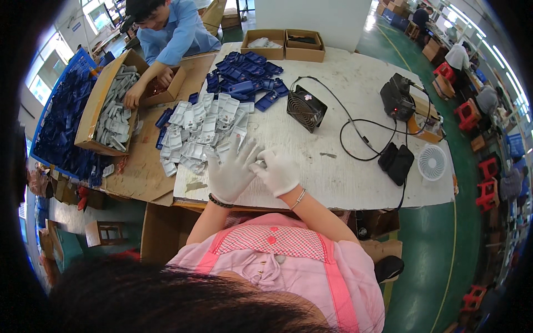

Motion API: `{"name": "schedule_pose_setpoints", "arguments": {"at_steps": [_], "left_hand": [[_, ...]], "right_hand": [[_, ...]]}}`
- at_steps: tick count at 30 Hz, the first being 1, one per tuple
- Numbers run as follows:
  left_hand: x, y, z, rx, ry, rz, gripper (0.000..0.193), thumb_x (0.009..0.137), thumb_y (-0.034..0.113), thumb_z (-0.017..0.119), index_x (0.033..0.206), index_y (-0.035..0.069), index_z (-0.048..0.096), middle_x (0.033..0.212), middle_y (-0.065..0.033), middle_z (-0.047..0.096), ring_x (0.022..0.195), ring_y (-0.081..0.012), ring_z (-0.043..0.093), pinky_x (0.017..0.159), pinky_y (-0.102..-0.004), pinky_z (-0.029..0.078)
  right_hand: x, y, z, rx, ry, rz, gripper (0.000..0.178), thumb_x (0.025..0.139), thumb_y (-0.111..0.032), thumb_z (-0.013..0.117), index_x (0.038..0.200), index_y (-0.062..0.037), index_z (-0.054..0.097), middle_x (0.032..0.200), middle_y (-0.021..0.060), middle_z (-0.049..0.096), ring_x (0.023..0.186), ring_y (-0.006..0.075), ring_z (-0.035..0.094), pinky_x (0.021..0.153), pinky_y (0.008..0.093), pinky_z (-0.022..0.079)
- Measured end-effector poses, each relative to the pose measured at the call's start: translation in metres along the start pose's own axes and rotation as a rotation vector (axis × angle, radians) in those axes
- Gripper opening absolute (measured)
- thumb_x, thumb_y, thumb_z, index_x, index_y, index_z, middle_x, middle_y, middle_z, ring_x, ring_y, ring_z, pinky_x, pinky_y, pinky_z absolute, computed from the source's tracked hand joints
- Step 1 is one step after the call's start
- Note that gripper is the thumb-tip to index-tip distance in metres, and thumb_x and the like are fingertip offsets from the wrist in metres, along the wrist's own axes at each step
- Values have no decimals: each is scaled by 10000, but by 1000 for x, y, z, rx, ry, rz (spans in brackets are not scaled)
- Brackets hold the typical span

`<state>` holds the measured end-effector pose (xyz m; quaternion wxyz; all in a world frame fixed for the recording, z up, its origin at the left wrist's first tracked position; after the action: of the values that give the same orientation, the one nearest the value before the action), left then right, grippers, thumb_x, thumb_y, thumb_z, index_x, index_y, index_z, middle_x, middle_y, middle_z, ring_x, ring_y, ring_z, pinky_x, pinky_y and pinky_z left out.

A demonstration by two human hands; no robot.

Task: The person puts on gloves, picks up a soldering iron, and processes plastic casing components one at a time using the soldering iron.

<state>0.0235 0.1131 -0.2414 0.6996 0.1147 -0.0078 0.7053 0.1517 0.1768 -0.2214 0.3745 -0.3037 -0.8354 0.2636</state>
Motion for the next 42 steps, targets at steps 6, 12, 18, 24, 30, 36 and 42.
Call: {"name": "schedule_pose_setpoints", "arguments": {"at_steps": [6, 12, 18, 24, 30, 36, 42], "left_hand": [[1, -1, -2, 62, -9, 27, 782, 811, 715, 201, 1408, 211, 228, 1434, -142, 245, 1321, -332, 196, 1054, -513, 143], [1, 8, -20, 1298, 138, 335, 513, 872, 250, 504, 1327, 66, 356, 1273, -166, 465, 1201, -323, 419, 1027, -355, 297], [7, 7, -4, 2376, 264, 421, 459, 748, 256, 626, 1168, 101, 528, 1258, -123, 454, 1229, -365, 335, 1053, -485, 197], [19, 10, -28, 2697, 322, 264, 484, 695, 383, 648, 1138, 213, 555, 1330, -83, 382, 1291, -381, 207, 1031, -596, 120], [21, 7, -26, 2818, 337, 224, 434, 697, 381, 637, 1092, 210, 579, 1334, -88, 380, 1293, -392, 199, 1037, -601, 101], [11, 4, -17, 2877, 223, 335, 474, 688, 430, 642, 1115, 236, 573, 1314, -99, 392, 1272, -390, 232, 1020, -608, 125], [12, -5, 8, 2720, 122, 636, 593, 663, 484, 658, 1188, 238, 530, 1288, -125, 409, 1229, -394, 285, 980, -611, 182]], "right_hand": [[5, 10, -1, 154, -2, 154, 137, 792, -174, 609, 778, -38, 594, 722, 114, 564, 628, 222, 568, 575, 337, 449], [0, -13, -9, 335, 67, 162, 48, 761, -49, 600, 733, -16, 581, 707, 78, 558, 645, 174, 539, 584, 268, 426], [-9, -36, -2, 310, -98, -136, 66, 740, -101, 645, 748, -71, 586, 775, 65, 570, 676, 208, 564, 589, 298, 463], [-14, -47, 16, -22, -196, -413, 80, 733, -145, 615, 739, -79, 570, 766, 73, 567, 692, 253, 570, 612, 355, 467], [-13, -39, 24, -133, -104, -391, 103, 734, -128, 592, 706, -60, 520, 686, 98, 510, 626, 272, 555, 578, 380, 458], [-20, -36, 29, 171, -237, -103, 127, 710, -102, 609, 646, -43, 518, 632, 142, 548, 582, 300, 568, 539, 376, 457], [-28, -40, 23, 313, -381, -66, 86, 699, -32, 619, 668, -22, 539, 593, 98, 563, 527, 186, 546, 523, 292, 443]]}}
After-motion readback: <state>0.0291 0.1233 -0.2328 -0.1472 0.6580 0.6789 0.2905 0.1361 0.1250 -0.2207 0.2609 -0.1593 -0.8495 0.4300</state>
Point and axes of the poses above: each hand's wrist, its own x-axis towards the middle knuckle, its own z-axis out of the palm, y = z × x, the point moved 2 cm from there along x, towards the middle knuckle
